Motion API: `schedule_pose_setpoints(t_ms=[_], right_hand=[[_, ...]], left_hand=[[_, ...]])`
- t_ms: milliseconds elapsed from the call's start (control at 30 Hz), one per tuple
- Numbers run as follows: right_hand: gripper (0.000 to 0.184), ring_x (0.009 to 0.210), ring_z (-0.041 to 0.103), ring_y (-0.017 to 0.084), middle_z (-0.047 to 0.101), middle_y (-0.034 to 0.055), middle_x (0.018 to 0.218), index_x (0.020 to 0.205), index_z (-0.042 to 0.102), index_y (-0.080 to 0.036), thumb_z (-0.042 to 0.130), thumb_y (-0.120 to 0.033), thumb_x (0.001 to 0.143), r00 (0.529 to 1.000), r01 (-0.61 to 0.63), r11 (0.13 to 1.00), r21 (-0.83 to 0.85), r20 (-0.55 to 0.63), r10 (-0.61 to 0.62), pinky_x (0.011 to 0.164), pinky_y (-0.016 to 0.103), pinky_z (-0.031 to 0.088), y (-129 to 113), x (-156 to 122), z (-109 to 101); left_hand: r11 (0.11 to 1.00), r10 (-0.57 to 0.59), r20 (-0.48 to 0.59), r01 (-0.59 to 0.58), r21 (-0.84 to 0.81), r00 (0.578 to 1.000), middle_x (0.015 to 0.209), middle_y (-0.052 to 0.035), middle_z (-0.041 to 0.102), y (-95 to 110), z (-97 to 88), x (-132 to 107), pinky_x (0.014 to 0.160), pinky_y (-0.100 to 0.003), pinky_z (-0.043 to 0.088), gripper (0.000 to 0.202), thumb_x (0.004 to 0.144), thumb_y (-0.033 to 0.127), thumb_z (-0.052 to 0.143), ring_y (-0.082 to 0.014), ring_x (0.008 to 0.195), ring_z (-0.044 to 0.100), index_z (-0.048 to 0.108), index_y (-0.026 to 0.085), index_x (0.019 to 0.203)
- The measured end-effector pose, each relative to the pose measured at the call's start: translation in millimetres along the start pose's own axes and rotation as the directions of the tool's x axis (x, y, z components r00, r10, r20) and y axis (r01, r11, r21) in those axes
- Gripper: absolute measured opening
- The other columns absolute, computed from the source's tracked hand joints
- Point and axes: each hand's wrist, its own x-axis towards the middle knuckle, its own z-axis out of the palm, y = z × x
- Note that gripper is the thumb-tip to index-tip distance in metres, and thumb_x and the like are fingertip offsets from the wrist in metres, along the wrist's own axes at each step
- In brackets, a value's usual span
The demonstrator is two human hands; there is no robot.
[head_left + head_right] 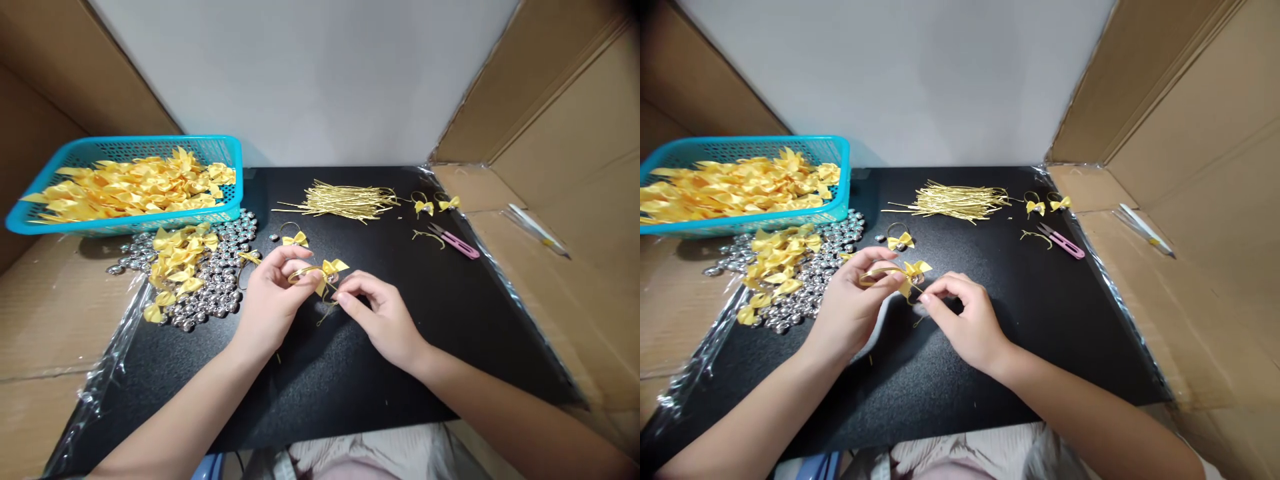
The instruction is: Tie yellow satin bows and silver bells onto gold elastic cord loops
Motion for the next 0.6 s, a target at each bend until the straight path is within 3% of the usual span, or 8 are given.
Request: schedule_pose_setpoints(t_ms=[167, 300, 400, 500, 600], right_hand=[[0.013, 0.073, 0.062, 0.016, 0.068, 0.0006, 0.075, 0.075, 0.062, -0.021, 0.06, -0.011, 0.084, 0.944, 0.3, 0.923, -0.243, -0.065, -0.324, 0.075, 0.034, 0.046, -7.4, 0.6, -7.3], [0.012, 0.075, 0.062, 0.017, 0.069, 0.0014, 0.077, 0.078, 0.063, -0.022, 0.061, -0.01, 0.082, 0.893, 0.418, 0.836, -0.355, -0.007, -0.45, 0.074, 0.035, 0.047, -7.0, -1.4, -6.2], [0.011, 0.079, 0.062, 0.018, 0.071, 0.0017, 0.081, 0.081, 0.066, -0.023, 0.062, -0.013, 0.083, 0.864, 0.448, 0.752, -0.483, 0.018, -0.503, 0.078, 0.038, 0.045, -5.3, -3.2, -4.4], [0.011, 0.078, 0.057, 0.019, 0.066, 0.0023, 0.076, 0.077, 0.069, -0.023, 0.064, -0.016, 0.084, 0.846, 0.402, 0.679, -0.614, -0.034, -0.532, 0.077, 0.038, 0.042, -4.8, -2.1, -4.6], [0.013, 0.079, 0.054, 0.019, 0.061, 0.0027, 0.075, 0.073, 0.07, -0.023, 0.065, -0.017, 0.084, 0.85, 0.343, 0.658, -0.671, -0.076, -0.521, 0.077, 0.038, 0.04, -5.1, 1.3, -6.4]], left_hand=[[0.999, 0.02, 0.026, -0.02, 0.025, 0.999, 0.059, 0.0069, 0.061, 1.6, -0.6, -0.1, 0.055, -0.017, 0.044, 0.029, 0.065, 0.016, 0.077, -0.0066, 0.052, 0.053, 0.06, 0.018, 0.088], [0.995, 0.018, 0.101, -0.027, 0.095, 0.995, 0.06, 0.0052, 0.063, 6.0, 1.5, -4.0, 0.057, -0.019, 0.046, 0.03, 0.064, 0.013, 0.076, -0.0083, 0.055, 0.056, 0.058, 0.018, 0.087], [0.985, 0.019, 0.161, -0.046, 0.165, 0.987, 0.061, 0.0044, 0.064, 7.0, 2.7, -6.5, 0.058, -0.02, 0.045, 0.029, 0.065, 0.012, 0.074, -0.0096, 0.057, 0.057, 0.055, 0.019, 0.085], [0.974, 0.004, 0.231, -0.056, 0.22, 0.973, 0.061, 0.006, 0.061, 5.3, 3.5, -8.0, 0.057, -0.02, 0.044, 0.028, 0.067, 0.01, 0.071, -0.009, 0.055, 0.054, 0.05, 0.021, 0.084], [0.963, -0.021, 0.298, -0.061, 0.262, 0.954, 0.061, 0.008, 0.057, 2.8, 4.3, -9.0, 0.057, -0.019, 0.043, 0.028, 0.068, 0.008, 0.067, -0.0079, 0.055, 0.052, 0.047, 0.021, 0.083]])
